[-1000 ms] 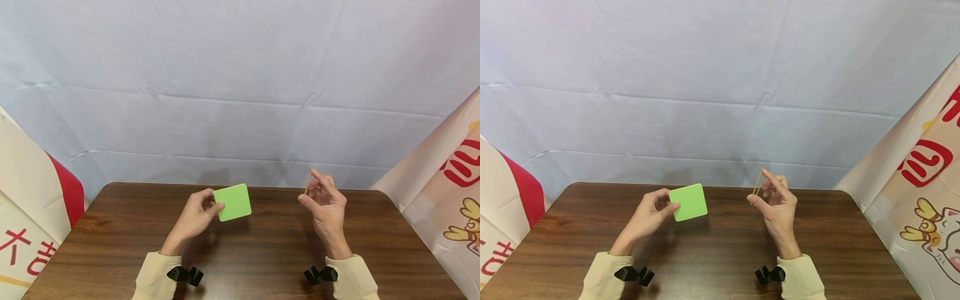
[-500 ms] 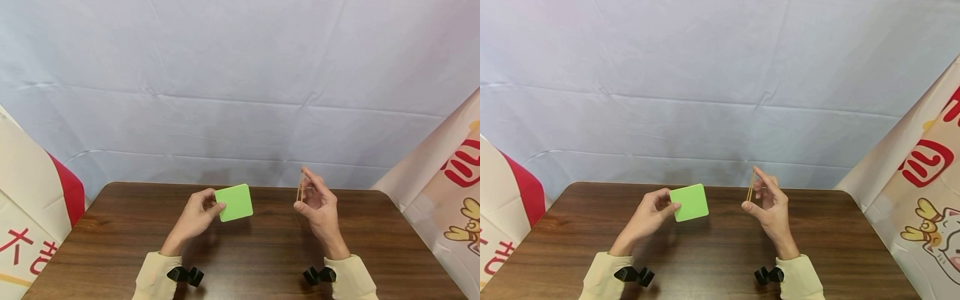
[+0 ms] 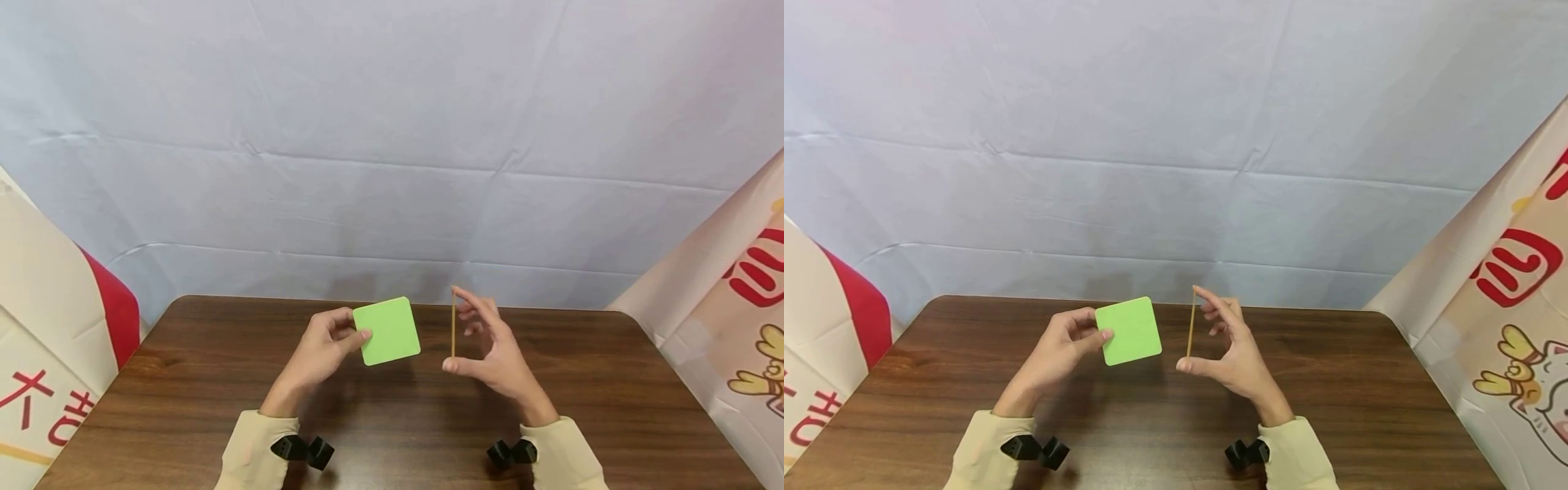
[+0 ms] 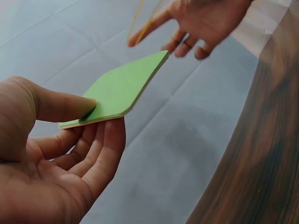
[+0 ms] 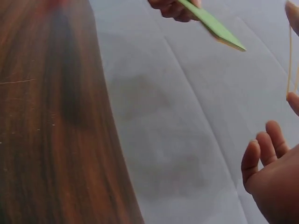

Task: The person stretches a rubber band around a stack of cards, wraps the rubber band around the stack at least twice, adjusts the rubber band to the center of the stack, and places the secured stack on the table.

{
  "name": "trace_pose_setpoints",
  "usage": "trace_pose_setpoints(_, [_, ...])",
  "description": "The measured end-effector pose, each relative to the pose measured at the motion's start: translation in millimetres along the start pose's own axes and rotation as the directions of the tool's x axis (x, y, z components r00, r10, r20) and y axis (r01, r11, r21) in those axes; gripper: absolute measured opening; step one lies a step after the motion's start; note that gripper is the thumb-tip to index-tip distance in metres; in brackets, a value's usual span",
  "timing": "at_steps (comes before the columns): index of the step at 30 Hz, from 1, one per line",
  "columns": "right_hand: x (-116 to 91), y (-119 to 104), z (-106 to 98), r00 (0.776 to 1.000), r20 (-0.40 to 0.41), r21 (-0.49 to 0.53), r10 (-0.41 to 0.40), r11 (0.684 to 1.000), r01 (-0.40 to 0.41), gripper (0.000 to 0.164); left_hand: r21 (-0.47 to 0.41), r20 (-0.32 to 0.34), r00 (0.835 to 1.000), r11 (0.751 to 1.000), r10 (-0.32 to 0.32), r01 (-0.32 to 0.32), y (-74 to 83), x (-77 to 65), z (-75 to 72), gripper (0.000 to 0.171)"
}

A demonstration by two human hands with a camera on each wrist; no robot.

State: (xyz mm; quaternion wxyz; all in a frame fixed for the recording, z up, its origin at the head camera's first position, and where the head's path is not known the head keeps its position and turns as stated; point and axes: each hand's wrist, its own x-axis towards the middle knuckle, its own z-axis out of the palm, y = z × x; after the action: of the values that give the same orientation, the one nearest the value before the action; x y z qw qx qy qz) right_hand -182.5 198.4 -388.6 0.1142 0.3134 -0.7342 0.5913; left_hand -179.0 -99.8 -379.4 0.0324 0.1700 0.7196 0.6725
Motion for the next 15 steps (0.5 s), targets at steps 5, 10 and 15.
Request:
trace_pose_setpoints(5, [-2.1, 3.6, 8.0, 0.996, 0.07, -0.137, 0.052, 0.99, -0.042, 0.111, -0.127, 0.035, 0.999, 0.991, -0.038, 0.042, -1.1, 0.1, -0.1, 0.024])
trace_pose_setpoints(10, [-4.4, 5.4, 12.0, 0.989, 0.128, -0.197, 0.07, 0.979, -0.044, 0.115, -0.203, 0.068, 0.996, 0.977, -0.053, 0.066, -1.7, 0.3, -0.3, 0.027])
trace_pose_setpoints(15, [-4.9, 5.1, 14.3, 0.983, 0.163, -0.216, 0.086, 0.975, -0.05, 0.12, -0.256, 0.08, 0.995, 0.963, -0.067, 0.085, -0.6, 0.2, -0.6, 0.03])
